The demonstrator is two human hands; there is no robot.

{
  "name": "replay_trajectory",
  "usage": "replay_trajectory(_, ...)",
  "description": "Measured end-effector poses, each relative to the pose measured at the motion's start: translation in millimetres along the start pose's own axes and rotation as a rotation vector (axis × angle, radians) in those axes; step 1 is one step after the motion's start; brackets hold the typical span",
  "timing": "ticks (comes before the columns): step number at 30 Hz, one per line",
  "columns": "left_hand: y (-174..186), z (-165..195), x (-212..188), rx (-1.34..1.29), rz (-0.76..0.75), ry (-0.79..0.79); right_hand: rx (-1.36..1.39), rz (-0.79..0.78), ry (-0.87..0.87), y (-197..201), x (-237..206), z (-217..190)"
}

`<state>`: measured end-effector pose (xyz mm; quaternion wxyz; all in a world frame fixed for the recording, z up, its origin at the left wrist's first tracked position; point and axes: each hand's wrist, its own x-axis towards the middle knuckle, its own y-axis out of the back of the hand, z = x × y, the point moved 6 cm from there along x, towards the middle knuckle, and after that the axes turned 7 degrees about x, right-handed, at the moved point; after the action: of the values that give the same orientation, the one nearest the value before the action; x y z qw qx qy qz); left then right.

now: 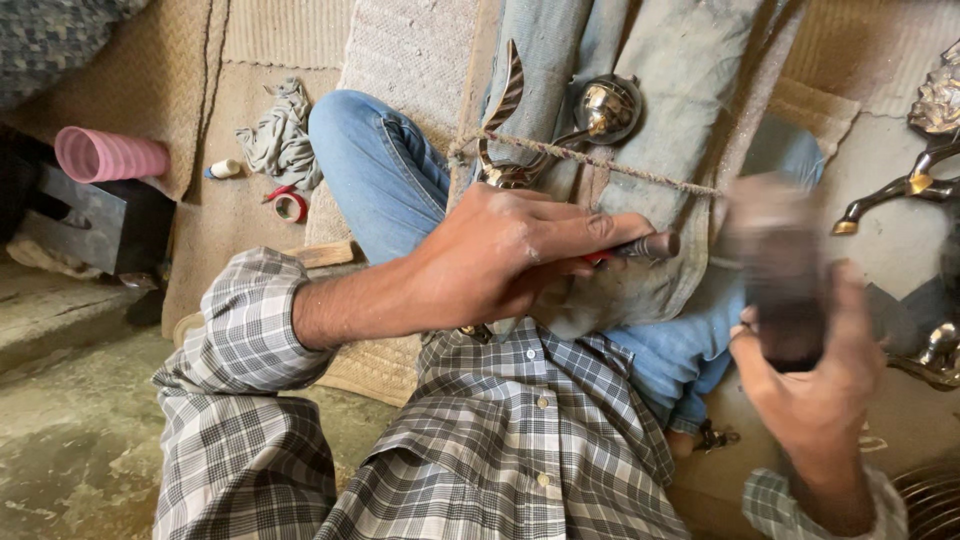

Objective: The person sits cross-legged on the floor and uses a hammer and chisel to shape a small metal object. They repeatedly strike the chisel with the hammer while holding the object steady on a cloth-covered surface.

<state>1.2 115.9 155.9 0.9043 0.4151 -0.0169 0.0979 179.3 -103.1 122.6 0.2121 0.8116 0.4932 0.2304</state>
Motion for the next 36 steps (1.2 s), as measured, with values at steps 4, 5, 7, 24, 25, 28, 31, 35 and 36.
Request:
replay_trajectory(4, 14, 8, -9, 0.015, 0.181, -0.058, -0.069, -0.050, 0.007, 10, 12, -9)
replay_trajectory(5, 17, 11, -11, 0.016, 0.235, -0.090, -0.323, -0.125, 0.098, 8, 15, -16)
replay_trajectory(7, 12, 6, -12, -0.030, 0.217, -0.031, 0.121, -0.012, -0.012, 19, 22, -17)
replay_trajectory(24, 11, 2, -23, -0.079, 0.279, 0.118, -0.224, -0.244, 0.116, 31, 66, -53)
replay_trajectory(25, 10, 1, -24, -0.095, 0.270, 0.116, -0.373, -0.292, 0.099, 27, 63, -46)
replay_trajectory(28, 17, -8, -32, -0.420, 0.390, 0.080, -0.445, -0.192, 0.067, 26, 50, -23)
replay_trajectory(31, 30, -23, -57, -0.532, 0.671, 0.176, -0.216, 0.024, -0.080, 28, 29, 20)
replay_trajectory(35, 26, -22, -87, -0.452, 0.951, 0.161, 0.055, 0.240, -0.214, 18, -5, 95)
replay_trajectory(36, 20, -19, -91, -0.415, 0.973, 0.154, 0.084, 0.279, -0.235, 14, -14, 114)
